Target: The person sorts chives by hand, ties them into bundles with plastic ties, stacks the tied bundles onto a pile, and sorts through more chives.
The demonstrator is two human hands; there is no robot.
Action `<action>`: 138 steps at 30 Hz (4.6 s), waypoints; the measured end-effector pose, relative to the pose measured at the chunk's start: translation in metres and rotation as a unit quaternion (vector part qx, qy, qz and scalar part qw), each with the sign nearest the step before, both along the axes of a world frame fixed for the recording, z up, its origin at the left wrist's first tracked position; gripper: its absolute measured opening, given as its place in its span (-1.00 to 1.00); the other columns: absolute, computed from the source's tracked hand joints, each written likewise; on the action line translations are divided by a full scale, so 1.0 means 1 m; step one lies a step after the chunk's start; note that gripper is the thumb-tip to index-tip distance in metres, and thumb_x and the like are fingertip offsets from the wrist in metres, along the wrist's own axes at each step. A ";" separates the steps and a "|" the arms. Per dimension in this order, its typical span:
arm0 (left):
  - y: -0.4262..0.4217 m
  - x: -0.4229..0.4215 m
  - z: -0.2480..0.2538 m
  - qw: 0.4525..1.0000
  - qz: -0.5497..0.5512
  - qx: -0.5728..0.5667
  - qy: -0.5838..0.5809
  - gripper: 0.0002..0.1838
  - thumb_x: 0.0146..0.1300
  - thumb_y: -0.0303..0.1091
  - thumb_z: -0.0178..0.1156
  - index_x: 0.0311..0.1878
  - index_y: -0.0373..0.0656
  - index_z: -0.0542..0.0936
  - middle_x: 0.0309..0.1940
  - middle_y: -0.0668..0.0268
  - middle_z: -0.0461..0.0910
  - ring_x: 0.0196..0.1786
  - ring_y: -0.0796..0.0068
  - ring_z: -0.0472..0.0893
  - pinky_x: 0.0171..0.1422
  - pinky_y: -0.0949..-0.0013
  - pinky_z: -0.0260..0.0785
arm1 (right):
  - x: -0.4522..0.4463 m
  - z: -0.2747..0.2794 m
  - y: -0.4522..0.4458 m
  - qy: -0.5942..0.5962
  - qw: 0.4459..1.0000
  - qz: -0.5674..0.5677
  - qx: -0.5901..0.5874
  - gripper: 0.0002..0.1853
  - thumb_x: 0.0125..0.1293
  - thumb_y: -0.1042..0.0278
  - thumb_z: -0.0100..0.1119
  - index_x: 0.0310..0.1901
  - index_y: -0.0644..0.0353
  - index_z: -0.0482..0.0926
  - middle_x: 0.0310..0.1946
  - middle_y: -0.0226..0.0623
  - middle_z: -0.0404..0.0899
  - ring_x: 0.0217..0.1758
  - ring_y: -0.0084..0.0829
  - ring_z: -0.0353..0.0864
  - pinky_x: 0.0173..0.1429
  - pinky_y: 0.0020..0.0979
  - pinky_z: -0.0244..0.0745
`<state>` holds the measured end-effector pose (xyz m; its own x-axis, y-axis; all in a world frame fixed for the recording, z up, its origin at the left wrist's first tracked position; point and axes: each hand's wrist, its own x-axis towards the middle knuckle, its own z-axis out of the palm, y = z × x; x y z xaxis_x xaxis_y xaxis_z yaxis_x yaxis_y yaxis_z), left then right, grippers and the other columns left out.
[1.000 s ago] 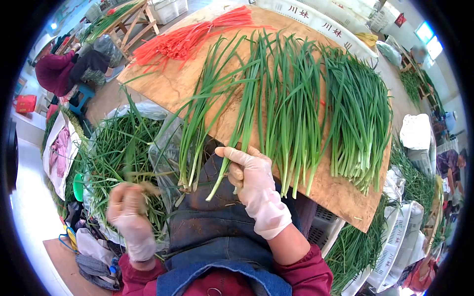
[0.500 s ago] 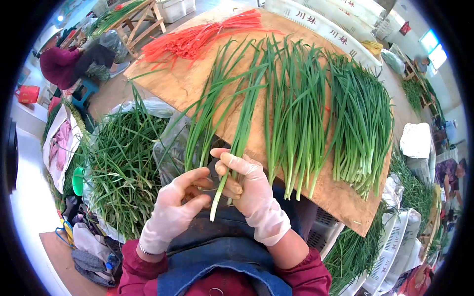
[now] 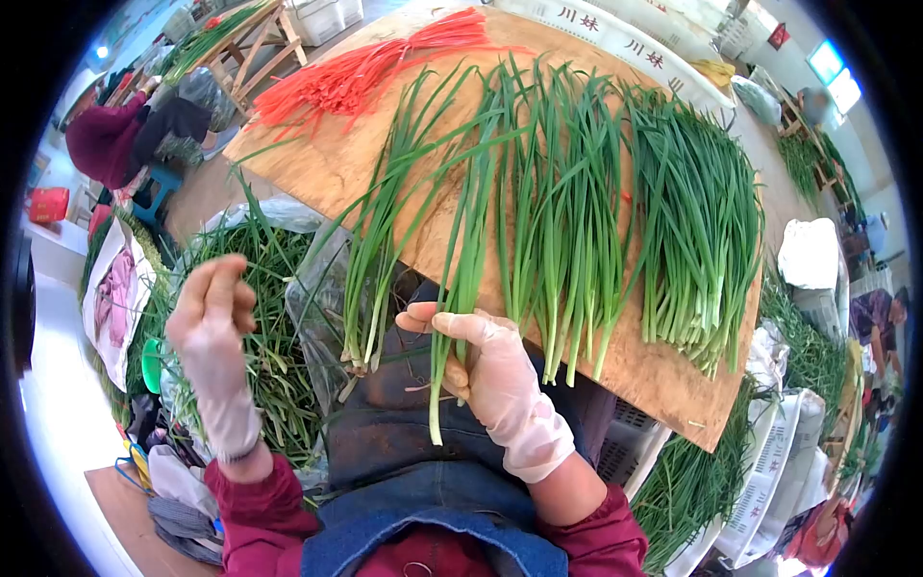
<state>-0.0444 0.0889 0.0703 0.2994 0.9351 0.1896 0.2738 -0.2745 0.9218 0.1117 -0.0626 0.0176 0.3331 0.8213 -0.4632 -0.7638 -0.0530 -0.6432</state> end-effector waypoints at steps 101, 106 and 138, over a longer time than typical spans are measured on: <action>-0.044 0.012 -0.098 0.889 -0.076 0.253 0.374 -0.45 -0.21 -0.09 0.42 -0.25 -0.19 0.38 -0.46 0.15 0.42 -0.42 0.15 0.50 -0.37 0.20 0.36 | -0.009 -0.006 0.023 0.099 0.994 -0.034 0.041 -0.76 0.21 0.43 0.11 -0.10 0.32 0.46 -0.53 -0.42 0.42 -0.73 -0.70 0.18 -0.67 -0.63 0.02; -0.025 0.017 -0.121 0.869 -0.043 0.315 0.380 -0.83 0.01 -0.51 0.15 -0.33 -0.17 0.37 -0.51 0.18 0.40 -0.51 0.14 0.48 -0.48 0.20 0.33 | -0.005 -0.001 0.020 0.081 0.995 -0.045 0.047 -0.77 0.21 0.43 0.10 -0.11 0.31 0.47 -0.53 -0.41 0.42 -0.73 -0.70 0.19 -0.67 -0.62 0.02; -0.070 -0.017 -0.076 0.945 -0.126 -0.301 -0.036 -0.91 0.09 -0.55 0.24 -0.33 -0.23 0.54 -0.54 0.47 0.50 -0.53 0.79 0.37 -0.43 0.67 0.23 | -0.030 -0.010 0.034 -0.033 0.997 -0.047 -0.054 -0.78 0.10 0.46 0.26 -0.23 0.27 0.49 -0.62 -0.38 0.46 -0.77 -0.67 0.18 -0.71 -0.59 -0.03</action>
<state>-0.0617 0.0189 -0.0058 0.5329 0.7813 -0.3251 0.2010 0.2563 0.9455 0.0820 -0.0289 0.0076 0.4380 0.7314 -0.5227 -0.7255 -0.0558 -0.6860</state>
